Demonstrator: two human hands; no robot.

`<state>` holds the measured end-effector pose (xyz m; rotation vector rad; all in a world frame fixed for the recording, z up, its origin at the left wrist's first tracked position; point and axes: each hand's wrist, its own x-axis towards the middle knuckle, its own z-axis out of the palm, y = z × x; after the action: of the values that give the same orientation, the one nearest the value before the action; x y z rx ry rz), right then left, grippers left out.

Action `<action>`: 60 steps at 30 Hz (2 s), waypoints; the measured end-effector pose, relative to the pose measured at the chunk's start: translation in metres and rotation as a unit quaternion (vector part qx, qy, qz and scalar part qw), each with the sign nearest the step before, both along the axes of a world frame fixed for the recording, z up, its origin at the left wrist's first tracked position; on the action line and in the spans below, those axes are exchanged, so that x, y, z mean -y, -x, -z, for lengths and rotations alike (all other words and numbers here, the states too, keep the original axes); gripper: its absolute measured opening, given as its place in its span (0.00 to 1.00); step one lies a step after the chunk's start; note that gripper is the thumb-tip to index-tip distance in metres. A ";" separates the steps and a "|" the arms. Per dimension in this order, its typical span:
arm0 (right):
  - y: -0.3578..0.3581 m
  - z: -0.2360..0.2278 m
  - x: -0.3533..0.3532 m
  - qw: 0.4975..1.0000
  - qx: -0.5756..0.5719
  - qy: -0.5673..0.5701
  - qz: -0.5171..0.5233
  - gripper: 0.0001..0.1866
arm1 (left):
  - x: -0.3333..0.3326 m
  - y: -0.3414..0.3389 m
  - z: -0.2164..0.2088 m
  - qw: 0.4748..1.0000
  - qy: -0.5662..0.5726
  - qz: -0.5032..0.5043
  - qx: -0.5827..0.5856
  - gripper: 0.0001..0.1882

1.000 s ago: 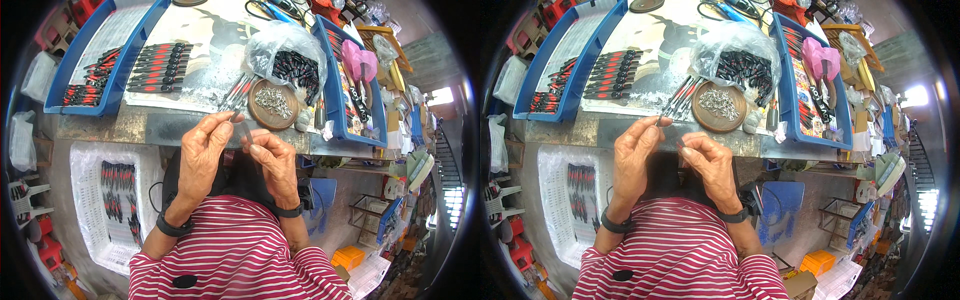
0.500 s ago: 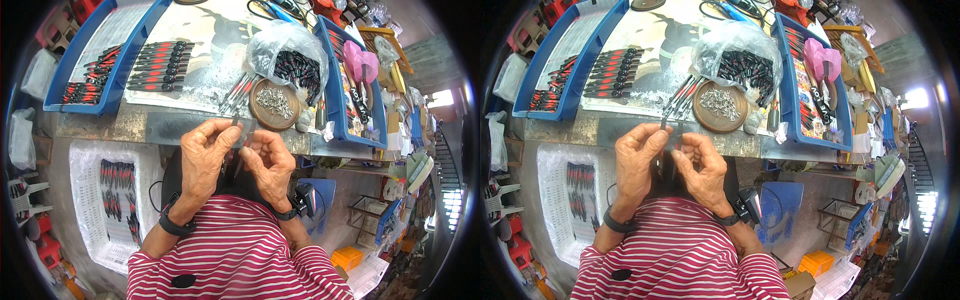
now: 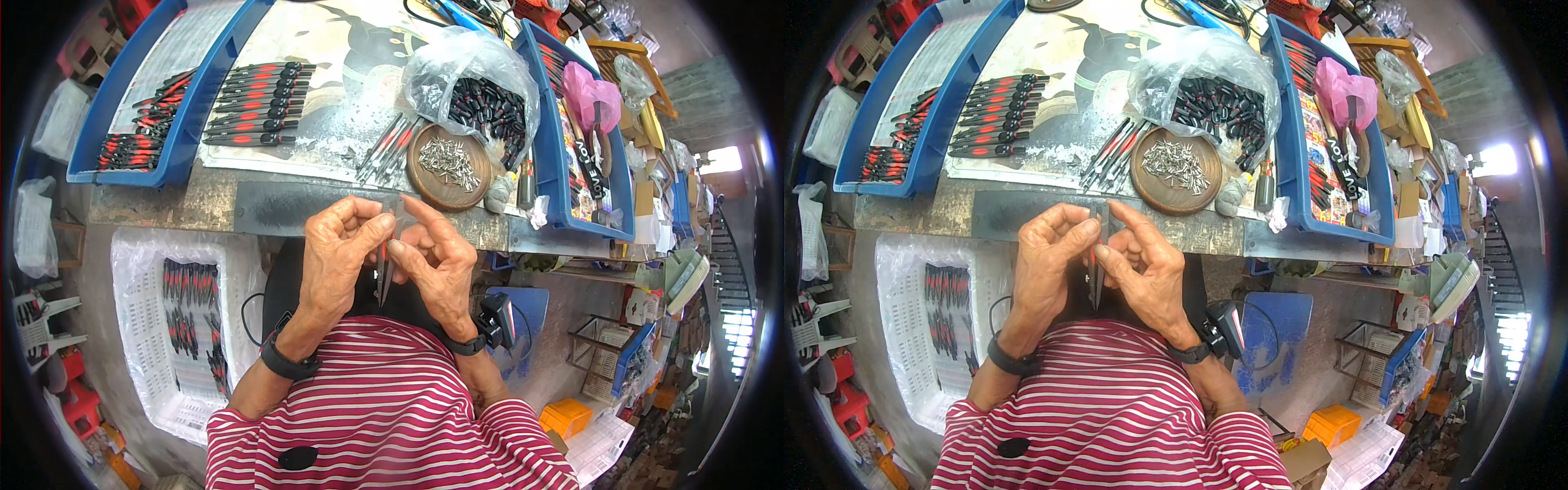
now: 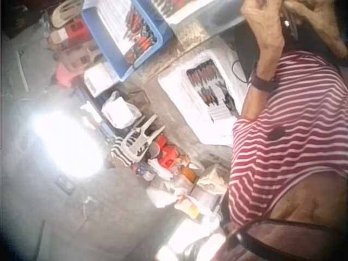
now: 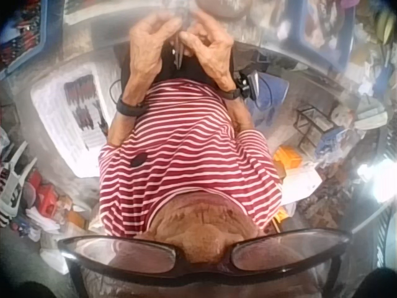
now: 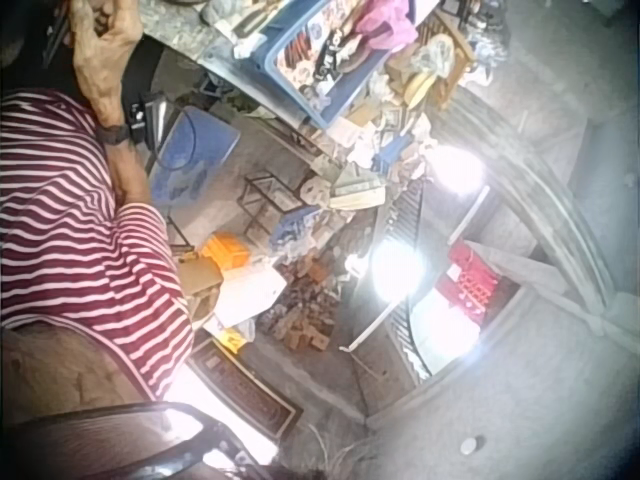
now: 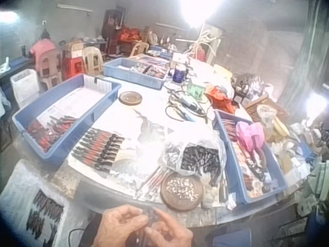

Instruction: The person assembles pens by inserting small metal components into black and red pen barrels. They repeatedly pick up a barrel, insert a metal piece, and place the assembled pen into a blue tray. The process is repeated multiple times throughout the clip.

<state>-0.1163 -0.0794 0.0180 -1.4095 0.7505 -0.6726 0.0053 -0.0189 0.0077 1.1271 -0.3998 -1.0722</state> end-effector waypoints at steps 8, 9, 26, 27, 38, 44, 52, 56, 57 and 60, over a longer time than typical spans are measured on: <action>0.001 0.009 0.001 0.999 0.031 -0.038 -0.008 0.25 | 0.000 0.001 0.003 1.000 -0.005 0.004 0.011 0.08; 0.001 0.009 0.001 0.999 0.030 -0.033 -0.010 0.25 | 0.000 0.001 0.003 1.000 -0.005 0.004 0.014 0.08; 0.006 0.014 -0.001 0.999 0.017 -0.016 -0.032 0.22 | 0.000 0.000 0.005 0.999 -0.028 0.024 0.014 0.07; 0.006 0.014 -0.001 0.999 0.020 -0.021 -0.032 0.21 | -0.001 -0.002 0.004 0.999 -0.029 0.033 0.008 0.06; 0.013 0.022 0.018 0.963 0.170 -0.202 -0.058 0.13 | -0.004 0.001 -0.002 0.989 -0.013 0.120 -0.083 0.06; 0.014 0.026 0.026 0.932 0.245 -0.256 -0.075 0.12 | -0.004 0.002 -0.003 0.986 0.016 0.148 -0.073 0.09; 0.016 0.035 0.037 0.912 0.275 -0.290 -0.088 0.14 | -0.004 0.003 -0.005 0.981 0.007 0.189 -0.039 0.10; 0.019 0.034 0.044 0.913 0.287 -0.276 -0.090 0.15 | -0.006 0.004 -0.008 0.975 -0.004 0.223 -0.016 0.10; 0.019 0.034 0.044 0.915 0.289 -0.267 -0.089 0.15 | -0.005 0.004 -0.009 0.974 -0.009 0.227 -0.010 0.10; 0.022 0.032 0.044 0.913 0.287 -0.274 -0.092 0.15 | -0.003 0.004 -0.008 0.973 -0.005 0.232 0.007 0.10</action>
<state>-0.1383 -0.1238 -0.0142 -0.6949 0.2906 -0.6195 0.0012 -0.0160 0.0159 1.0767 -0.6917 -1.4742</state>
